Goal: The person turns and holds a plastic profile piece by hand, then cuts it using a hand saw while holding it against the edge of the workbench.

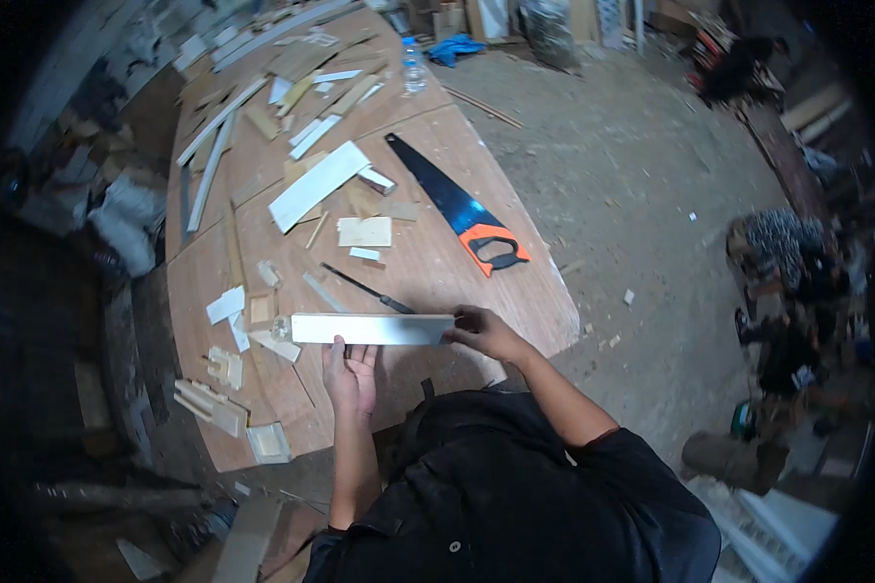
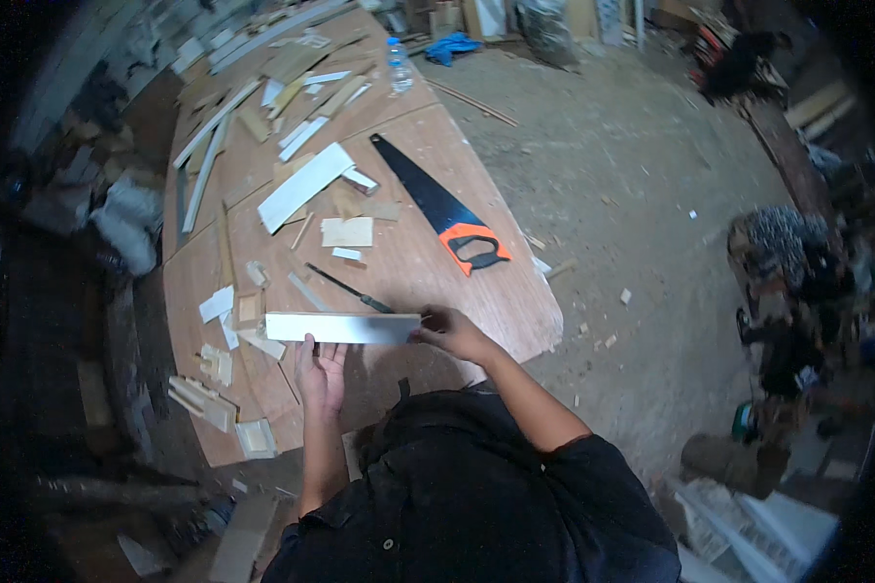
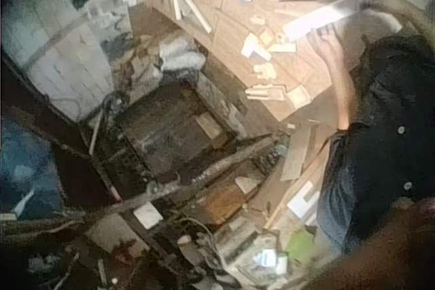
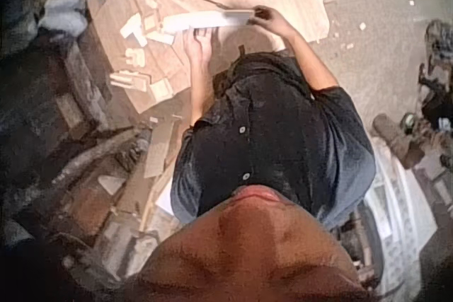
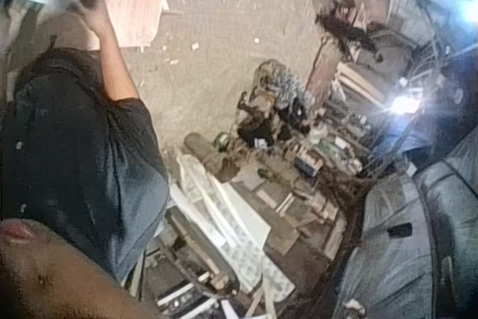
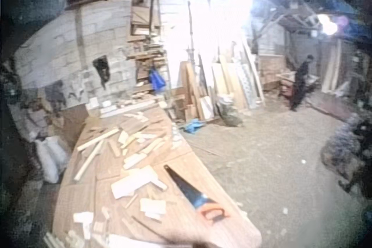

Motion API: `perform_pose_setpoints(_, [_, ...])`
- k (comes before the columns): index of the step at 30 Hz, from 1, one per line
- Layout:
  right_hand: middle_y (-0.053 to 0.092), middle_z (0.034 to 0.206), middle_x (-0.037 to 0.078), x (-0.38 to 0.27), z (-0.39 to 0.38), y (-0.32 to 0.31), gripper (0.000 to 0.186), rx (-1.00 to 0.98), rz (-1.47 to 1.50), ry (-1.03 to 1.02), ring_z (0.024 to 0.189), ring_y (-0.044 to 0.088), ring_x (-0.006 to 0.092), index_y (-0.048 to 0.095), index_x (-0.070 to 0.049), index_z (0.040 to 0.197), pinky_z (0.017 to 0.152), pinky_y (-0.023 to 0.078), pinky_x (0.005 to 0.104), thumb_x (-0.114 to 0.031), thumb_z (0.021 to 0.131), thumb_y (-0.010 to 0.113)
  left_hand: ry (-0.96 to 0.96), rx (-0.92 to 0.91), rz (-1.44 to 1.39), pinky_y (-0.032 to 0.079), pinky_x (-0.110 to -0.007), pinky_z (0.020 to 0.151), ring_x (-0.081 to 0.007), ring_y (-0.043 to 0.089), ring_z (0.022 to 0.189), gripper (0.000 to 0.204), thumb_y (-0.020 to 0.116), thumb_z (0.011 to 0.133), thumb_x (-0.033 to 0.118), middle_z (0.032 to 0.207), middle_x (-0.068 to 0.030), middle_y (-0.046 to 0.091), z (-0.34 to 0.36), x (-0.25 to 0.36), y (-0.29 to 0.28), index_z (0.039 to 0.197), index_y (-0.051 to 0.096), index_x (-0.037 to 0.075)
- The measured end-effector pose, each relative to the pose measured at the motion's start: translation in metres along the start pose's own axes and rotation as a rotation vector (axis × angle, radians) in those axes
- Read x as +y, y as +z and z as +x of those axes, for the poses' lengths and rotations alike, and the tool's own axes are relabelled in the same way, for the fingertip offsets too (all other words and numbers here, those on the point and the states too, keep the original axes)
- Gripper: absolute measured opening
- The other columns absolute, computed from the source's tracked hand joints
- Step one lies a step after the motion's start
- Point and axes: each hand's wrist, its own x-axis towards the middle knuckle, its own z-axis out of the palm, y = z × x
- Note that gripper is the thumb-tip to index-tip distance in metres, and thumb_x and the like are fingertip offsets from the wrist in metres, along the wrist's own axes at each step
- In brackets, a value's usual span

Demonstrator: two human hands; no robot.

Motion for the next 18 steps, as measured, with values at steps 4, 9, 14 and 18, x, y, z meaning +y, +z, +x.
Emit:
perform_pose_setpoints(4, [0.071, 0.103, 0.019, 0.001, -0.027, 0.025, 0.036, -0.123, -0.020, 0.070, 0.100, 0.068, 0.0214, 0.054, 0.004, 0.105, 0.084, 0.052, 0.0344, -0.021, 0.089, 0.075, -0.057, -0.051, 0.076, 0.048, -0.047, 0.104, -0.0326, 0.054, 0.122, 0.046, 0.048, 0.103, 0.011, 0.132, -0.0135, 0.050, 0.003, -0.004, 0.002, 0.146, 0.032, 0.009])
perform_pose_setpoints(9, [0.071, 0.098, 0.016, 0.042, -0.044, 0.049, 0.040, -0.044, -0.138, 0.026, 0.095, 0.068, 0.0201, 0.056, 0.002, 0.106, 0.079, 0.053, 0.0345, -0.023, 0.086, 0.079, -0.127, -0.151, 0.259, 0.049, -0.045, 0.101, -0.0307, 0.056, 0.117, 0.046, 0.048, 0.103, 0.010, 0.127, -0.0158, 0.051, 0.011, -0.014, -0.003, 0.145, 0.030, 0.006])
perform_pose_setpoints(14, [0.069, 0.094, 0.012, 0.049, -0.069, 0.064, 0.035, 0.099, -0.030, 0.115, 0.088, 0.066, 0.0187, 0.060, 0.001, 0.106, 0.076, 0.052, 0.0338, -0.019, 0.085, 0.079, -0.255, -0.183, 0.276, 0.049, -0.043, 0.096, -0.0274, 0.058, 0.110, 0.042, 0.050, 0.102, 0.010, 0.121, -0.0143, 0.054, 0.021, -0.019, -0.012, 0.140, 0.033, 0.003])
perform_pose_setpoints(18, [0.070, 0.094, 0.009, 0.042, -0.090, 0.070, 0.029, 0.141, -0.147, 0.136, 0.085, 0.064, 0.0149, 0.063, -0.001, 0.110, 0.078, 0.052, 0.0322, -0.011, 0.085, 0.075, -0.283, -0.293, 0.318, 0.048, -0.041, 0.095, -0.0247, 0.057, 0.107, 0.040, 0.053, 0.100, 0.010, 0.116, -0.0115, 0.055, 0.026, -0.034, -0.022, 0.136, 0.038, 0.004])
